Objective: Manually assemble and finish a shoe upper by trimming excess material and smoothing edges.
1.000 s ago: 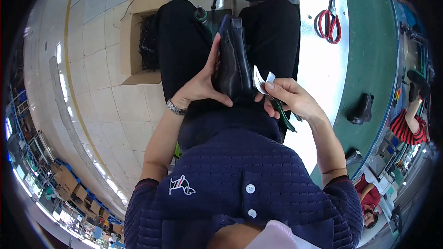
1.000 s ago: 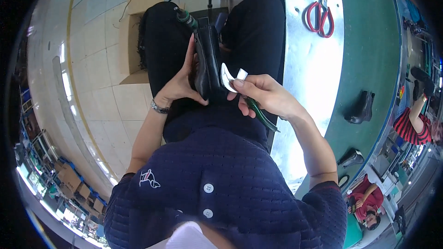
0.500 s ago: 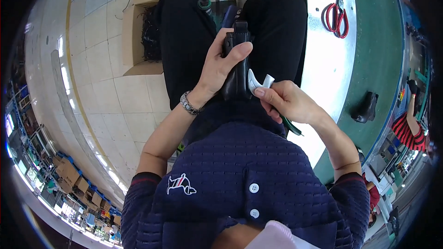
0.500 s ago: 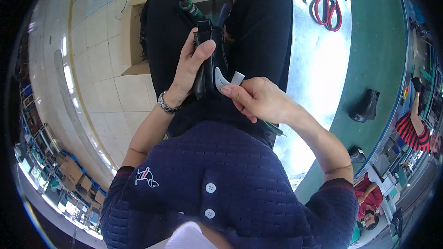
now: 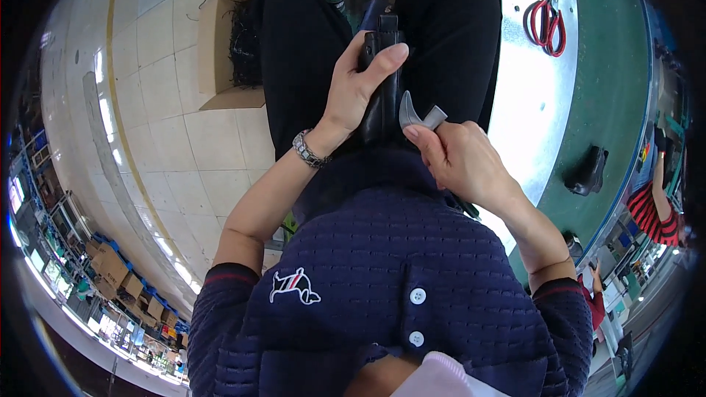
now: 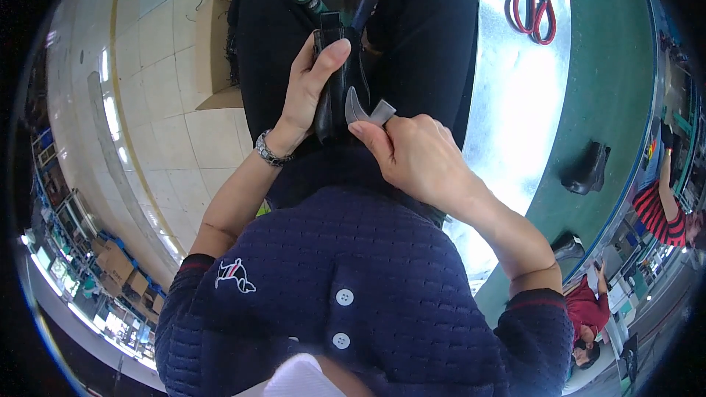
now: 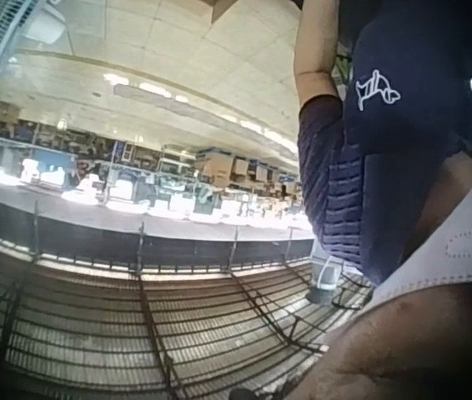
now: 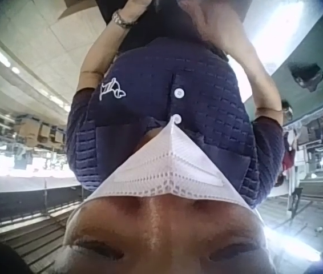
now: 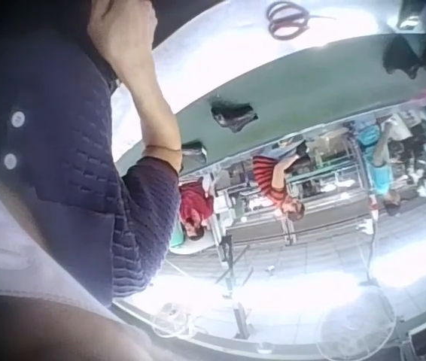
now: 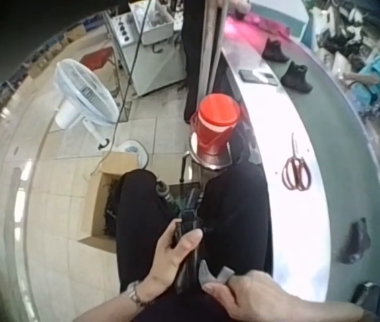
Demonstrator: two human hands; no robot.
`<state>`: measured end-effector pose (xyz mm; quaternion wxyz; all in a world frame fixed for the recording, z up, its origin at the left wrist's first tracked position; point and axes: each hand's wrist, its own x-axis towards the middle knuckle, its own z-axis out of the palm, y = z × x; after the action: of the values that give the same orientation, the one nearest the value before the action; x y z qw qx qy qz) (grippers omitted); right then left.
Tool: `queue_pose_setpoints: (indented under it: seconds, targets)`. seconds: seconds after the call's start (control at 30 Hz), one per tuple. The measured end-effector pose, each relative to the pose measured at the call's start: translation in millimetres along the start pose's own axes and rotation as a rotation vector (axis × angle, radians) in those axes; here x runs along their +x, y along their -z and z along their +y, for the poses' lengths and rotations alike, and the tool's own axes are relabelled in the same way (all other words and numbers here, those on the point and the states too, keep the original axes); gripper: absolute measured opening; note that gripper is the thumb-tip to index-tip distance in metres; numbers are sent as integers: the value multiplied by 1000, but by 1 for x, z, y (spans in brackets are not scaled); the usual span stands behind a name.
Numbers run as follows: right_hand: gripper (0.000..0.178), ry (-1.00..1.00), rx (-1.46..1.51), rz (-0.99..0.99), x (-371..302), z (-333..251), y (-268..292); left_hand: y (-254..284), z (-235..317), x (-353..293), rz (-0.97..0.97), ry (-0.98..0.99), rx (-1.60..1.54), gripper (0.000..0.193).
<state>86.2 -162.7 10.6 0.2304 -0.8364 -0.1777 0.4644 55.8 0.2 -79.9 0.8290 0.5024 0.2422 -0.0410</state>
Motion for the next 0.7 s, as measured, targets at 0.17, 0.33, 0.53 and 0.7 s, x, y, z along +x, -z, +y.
queue_pose_setpoints:
  seconds: [0.17,0.33,0.53,0.7]
  targets:
    - [60,54,12,92,8,2,0,5,0,11,-4,20,-53,37]
    - [59,58,524,-175,15,25,3,11,-2,9,-53,-7,-49,41]
    - [61,27,586,-414,21,31,19,6,0,0,-88,44,-21,41]
    - [65,-18,36,-392,20,0,41,8,-4,-2,-98,6,-20,43]
